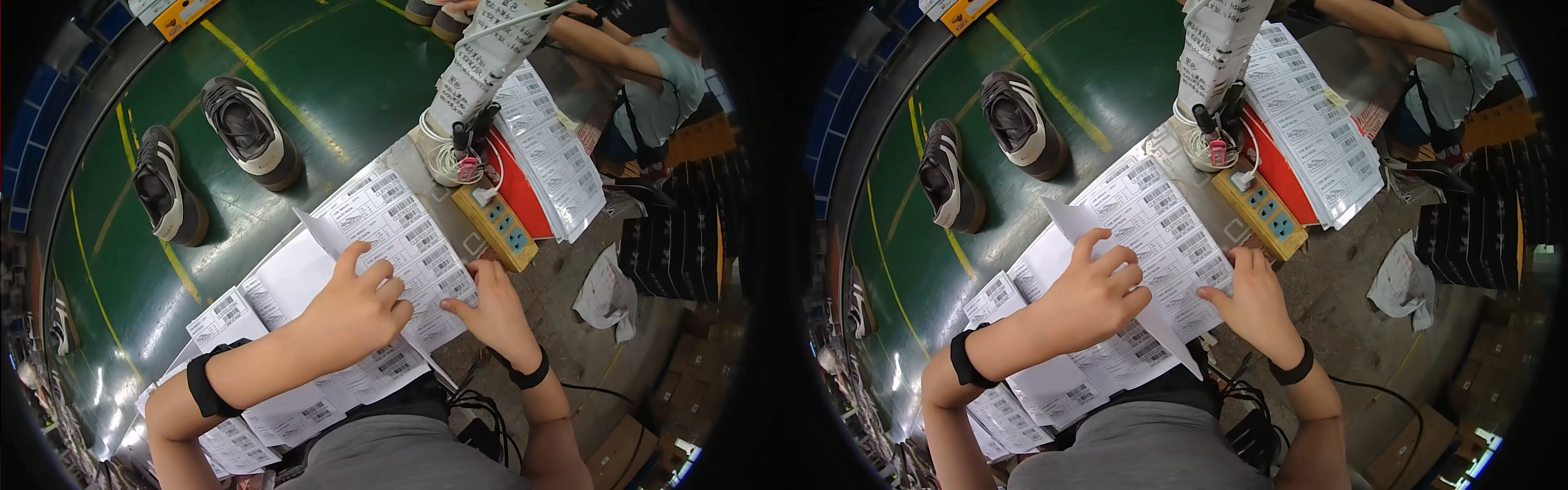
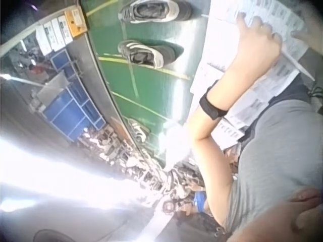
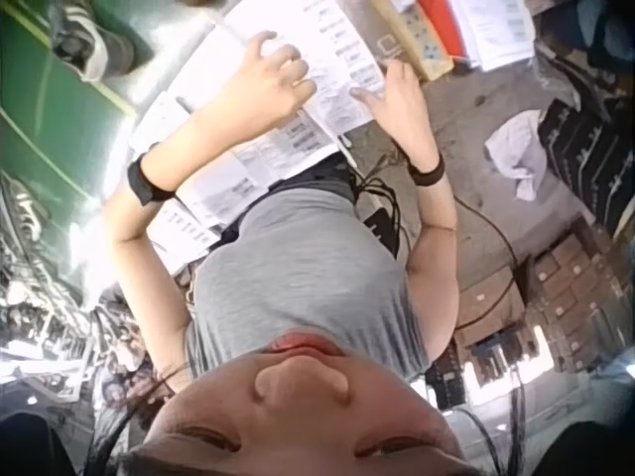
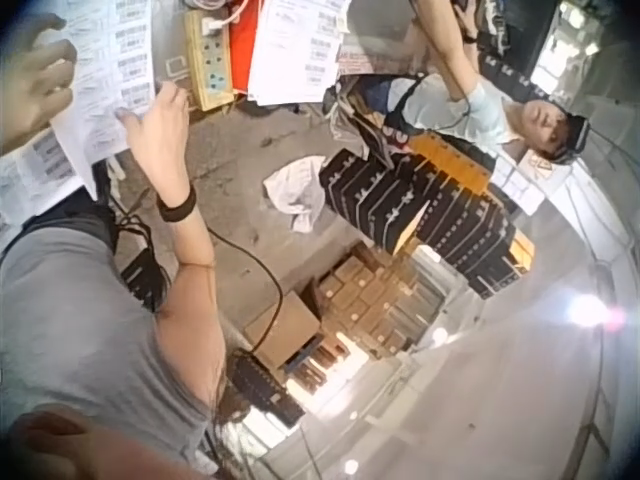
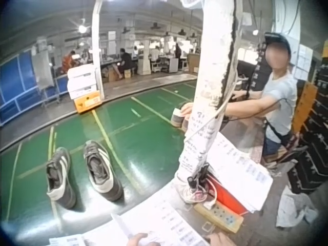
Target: Organize shoes on a conveyor belt and verify them with paperwork.
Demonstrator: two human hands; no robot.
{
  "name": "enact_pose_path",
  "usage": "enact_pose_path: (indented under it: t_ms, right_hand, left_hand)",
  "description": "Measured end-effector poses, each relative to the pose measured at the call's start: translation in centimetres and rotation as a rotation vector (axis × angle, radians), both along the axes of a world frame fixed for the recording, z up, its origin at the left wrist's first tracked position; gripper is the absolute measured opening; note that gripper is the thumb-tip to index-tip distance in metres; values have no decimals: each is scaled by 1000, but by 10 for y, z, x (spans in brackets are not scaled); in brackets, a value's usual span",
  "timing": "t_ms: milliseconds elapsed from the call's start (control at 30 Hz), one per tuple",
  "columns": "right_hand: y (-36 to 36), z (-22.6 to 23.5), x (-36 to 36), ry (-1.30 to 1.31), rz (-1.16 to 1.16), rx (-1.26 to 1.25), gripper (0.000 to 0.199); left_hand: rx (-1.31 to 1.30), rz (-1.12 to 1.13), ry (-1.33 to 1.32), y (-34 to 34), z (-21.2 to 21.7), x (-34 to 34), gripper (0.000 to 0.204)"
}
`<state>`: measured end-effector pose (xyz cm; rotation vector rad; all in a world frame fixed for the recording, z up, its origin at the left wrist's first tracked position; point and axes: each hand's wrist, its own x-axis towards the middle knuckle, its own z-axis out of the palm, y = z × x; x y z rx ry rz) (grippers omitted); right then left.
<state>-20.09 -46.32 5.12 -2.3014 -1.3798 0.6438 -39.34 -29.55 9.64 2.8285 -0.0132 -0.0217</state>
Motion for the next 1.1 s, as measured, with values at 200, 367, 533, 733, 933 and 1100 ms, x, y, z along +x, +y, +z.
enact_pose_path:
  t_ms: [200,367,533,733,933,1100]
  right_hand:
    - [-2,57,3,725,343,34,46]
    - [3,0,-5,40,64,41,53]
    - [28,-4,1,55,109,-117,37]
    - [26,55,-13,-278,115,488,16]
    - [-17,83,-19,179,-249,762,35]
    - [-4,88,-25,201,-149,452,65]
  left_hand:
    - [97,123,-270,-3,1,6,24]
    - [127,39,-218,-3,-1,0,9]
    - [101,44,-256,-3,-2,3,9]
    - [135,26,-191,1,-3,8,19]
    - [-499,303,-427,3,33,2,77]
    - [-1456,443,-154,-10,55,-9,52]
